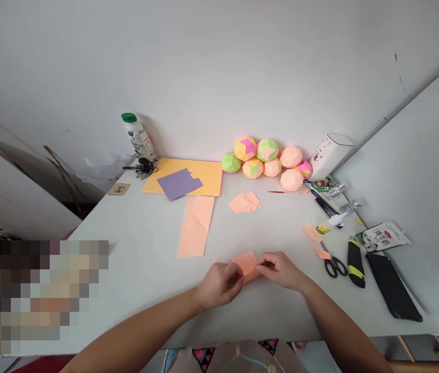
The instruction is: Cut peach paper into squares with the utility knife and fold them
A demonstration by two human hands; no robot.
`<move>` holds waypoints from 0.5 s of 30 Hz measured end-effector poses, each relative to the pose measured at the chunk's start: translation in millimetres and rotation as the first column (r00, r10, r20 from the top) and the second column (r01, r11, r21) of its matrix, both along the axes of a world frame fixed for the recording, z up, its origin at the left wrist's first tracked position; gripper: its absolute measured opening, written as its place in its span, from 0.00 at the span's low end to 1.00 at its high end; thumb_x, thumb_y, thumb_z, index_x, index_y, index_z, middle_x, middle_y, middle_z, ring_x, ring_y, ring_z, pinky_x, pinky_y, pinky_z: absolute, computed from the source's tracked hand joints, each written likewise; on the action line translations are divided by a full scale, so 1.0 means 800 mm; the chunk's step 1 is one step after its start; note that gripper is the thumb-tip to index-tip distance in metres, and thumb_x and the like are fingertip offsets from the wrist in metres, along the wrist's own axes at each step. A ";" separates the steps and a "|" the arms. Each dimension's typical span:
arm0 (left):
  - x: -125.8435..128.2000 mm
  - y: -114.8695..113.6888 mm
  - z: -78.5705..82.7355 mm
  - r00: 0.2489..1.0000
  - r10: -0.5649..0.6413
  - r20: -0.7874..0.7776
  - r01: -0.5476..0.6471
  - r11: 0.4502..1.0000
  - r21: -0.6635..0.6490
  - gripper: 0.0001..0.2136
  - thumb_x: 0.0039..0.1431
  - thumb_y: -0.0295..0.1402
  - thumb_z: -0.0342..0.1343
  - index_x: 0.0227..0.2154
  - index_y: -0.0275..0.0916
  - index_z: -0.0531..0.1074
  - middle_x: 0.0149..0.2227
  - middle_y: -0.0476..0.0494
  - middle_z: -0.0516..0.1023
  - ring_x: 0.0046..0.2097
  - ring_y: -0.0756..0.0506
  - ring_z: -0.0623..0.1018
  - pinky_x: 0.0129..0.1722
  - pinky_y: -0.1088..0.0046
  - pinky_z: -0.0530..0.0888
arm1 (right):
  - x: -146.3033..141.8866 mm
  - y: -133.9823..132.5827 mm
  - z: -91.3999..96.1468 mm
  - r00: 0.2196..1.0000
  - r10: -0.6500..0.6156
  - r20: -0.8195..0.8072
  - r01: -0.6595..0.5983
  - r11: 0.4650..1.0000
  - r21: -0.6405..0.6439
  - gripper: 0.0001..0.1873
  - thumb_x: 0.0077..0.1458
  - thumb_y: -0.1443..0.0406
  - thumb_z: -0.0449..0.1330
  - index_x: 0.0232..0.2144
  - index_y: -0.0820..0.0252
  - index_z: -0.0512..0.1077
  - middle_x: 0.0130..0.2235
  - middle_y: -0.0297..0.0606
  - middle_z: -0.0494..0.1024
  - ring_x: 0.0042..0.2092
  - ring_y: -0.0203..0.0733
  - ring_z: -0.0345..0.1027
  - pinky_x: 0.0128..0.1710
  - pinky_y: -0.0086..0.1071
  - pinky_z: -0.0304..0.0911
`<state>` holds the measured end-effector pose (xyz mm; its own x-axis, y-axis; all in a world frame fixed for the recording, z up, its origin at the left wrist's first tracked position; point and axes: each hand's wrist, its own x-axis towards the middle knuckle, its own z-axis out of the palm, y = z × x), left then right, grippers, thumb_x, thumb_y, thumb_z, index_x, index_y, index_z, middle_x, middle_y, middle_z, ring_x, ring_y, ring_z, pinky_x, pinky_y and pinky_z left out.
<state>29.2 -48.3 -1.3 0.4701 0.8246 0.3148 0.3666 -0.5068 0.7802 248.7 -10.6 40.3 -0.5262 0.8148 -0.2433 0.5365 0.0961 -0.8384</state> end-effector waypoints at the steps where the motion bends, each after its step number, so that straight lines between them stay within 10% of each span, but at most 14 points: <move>1: 0.000 0.001 0.000 1.000 -0.014 -0.022 0.015 0.999 0.034 0.02 0.56 0.28 0.48 0.29 0.39 0.64 0.21 0.52 0.70 0.22 0.52 0.67 0.23 0.78 0.62 | 0.001 0.001 0.001 1.000 0.023 0.002 -0.023 1.000 0.000 0.07 0.54 0.64 0.56 0.26 0.60 0.70 0.26 0.31 0.70 0.28 0.34 0.61 0.27 0.27 0.56; 9: 0.004 0.002 -0.002 0.993 -0.067 -0.095 0.075 0.993 0.092 0.05 0.59 0.30 0.47 0.31 0.38 0.67 0.27 0.45 0.73 0.30 0.48 0.72 0.29 0.74 0.66 | 0.008 0.005 -0.008 0.995 0.089 -0.038 -0.089 0.996 -0.010 0.06 0.54 0.64 0.56 0.27 0.59 0.70 0.27 0.32 0.71 0.29 0.35 0.62 0.29 0.28 0.58; 12: 0.003 0.001 0.003 0.996 -0.012 0.092 0.028 0.984 -0.173 0.07 0.60 0.33 0.49 0.27 0.38 0.66 0.26 0.46 0.71 0.28 0.50 0.70 0.27 0.75 0.65 | 0.006 0.005 -0.008 0.993 0.074 -0.093 -0.075 0.997 -0.003 0.04 0.52 0.64 0.59 0.29 0.60 0.70 0.30 0.33 0.71 0.30 0.35 0.62 0.29 0.28 0.59; 15: 0.000 0.003 0.012 0.915 0.156 0.373 0.073 0.844 -0.532 0.11 0.58 0.40 0.54 0.27 0.38 0.63 0.25 0.49 0.71 0.26 0.51 0.70 0.26 0.76 0.66 | 0.005 0.005 -0.007 0.989 0.036 -0.144 -0.036 0.999 0.002 0.05 0.51 0.64 0.60 0.30 0.60 0.71 0.33 0.35 0.71 0.33 0.37 0.63 0.32 0.30 0.60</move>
